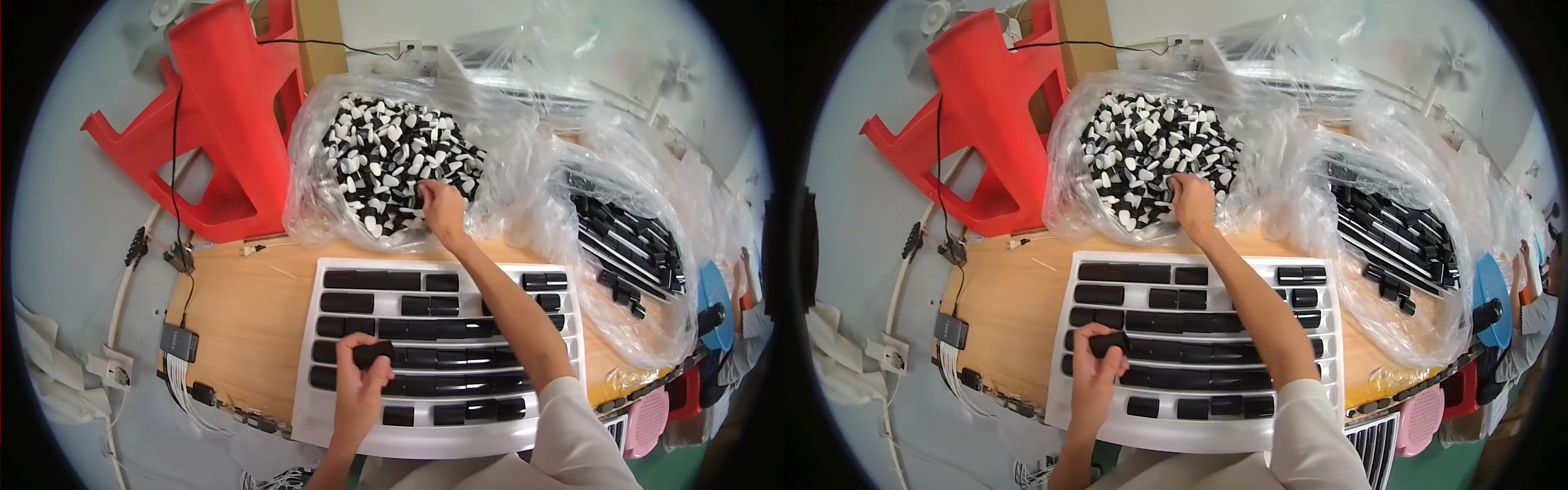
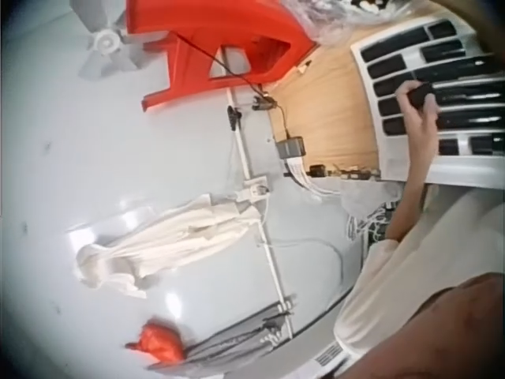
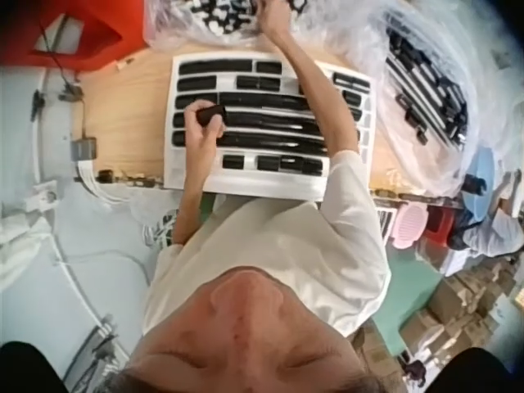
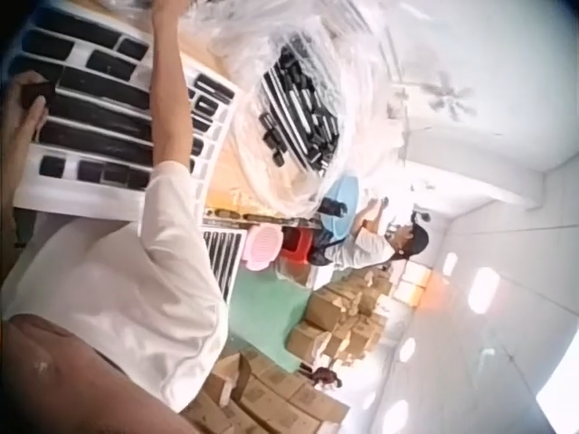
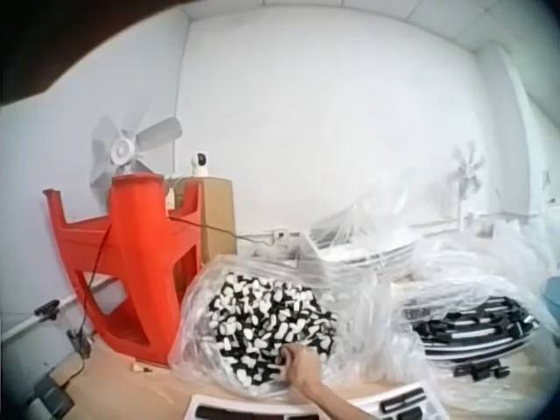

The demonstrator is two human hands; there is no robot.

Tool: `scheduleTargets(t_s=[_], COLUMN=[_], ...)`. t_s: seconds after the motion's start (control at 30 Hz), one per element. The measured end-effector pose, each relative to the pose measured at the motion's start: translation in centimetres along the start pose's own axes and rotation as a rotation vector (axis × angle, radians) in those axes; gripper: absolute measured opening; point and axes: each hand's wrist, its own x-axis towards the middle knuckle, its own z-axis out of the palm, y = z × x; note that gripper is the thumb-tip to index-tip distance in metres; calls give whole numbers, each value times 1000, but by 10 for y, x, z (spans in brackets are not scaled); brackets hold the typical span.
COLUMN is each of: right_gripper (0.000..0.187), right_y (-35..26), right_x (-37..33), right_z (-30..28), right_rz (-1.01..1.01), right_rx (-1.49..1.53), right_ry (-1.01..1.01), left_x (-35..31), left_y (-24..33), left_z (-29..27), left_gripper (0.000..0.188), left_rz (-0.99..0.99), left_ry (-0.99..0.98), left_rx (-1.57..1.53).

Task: Insert small white components into black plastic housings and arrange them in an assembly tray.

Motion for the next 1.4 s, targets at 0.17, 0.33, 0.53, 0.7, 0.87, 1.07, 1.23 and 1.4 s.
scheduleTargets(t_s=[0.17, 0.33, 0.53, 0.7, 0.87, 1.07, 1.23, 1.4], right_gripper=[23, 20, 18, 17, 16, 16, 15, 19], right_y=[-48, -86, -93, -87, -95, -107, -110, -107], right_x=[-59, -137, -177, -192, -198, -204, -211, -212], right_z=[-105, -200, -218, -219, -211, -203, -195, -203], right_rz=[433, 546, 637, 641, 662, 711, 727, 669], right_rx=[747, 740, 768, 808, 822, 802, 838, 770], right_ry=[-503, -562, -393, -450, -463, -381, -261, -319], left_x=[22, 20, 4, -3, -3, -5, -3, -3], left_y=[-4, -24, -33, -27, -25, -36, -42, -38], left_z=[-4, 24, 46, 46, 52, 56, 66, 66], left_gripper=[29, 28, 30, 31, 29, 30, 27, 24], left_rz=[52, -13, -37, -118, -166, -63, -10, -24], left_ry=[61, -134, -290, -306, -319, -290, -258, -266], left_rx=[-53, -53, -112, -77, -27, 26, 20, -38])
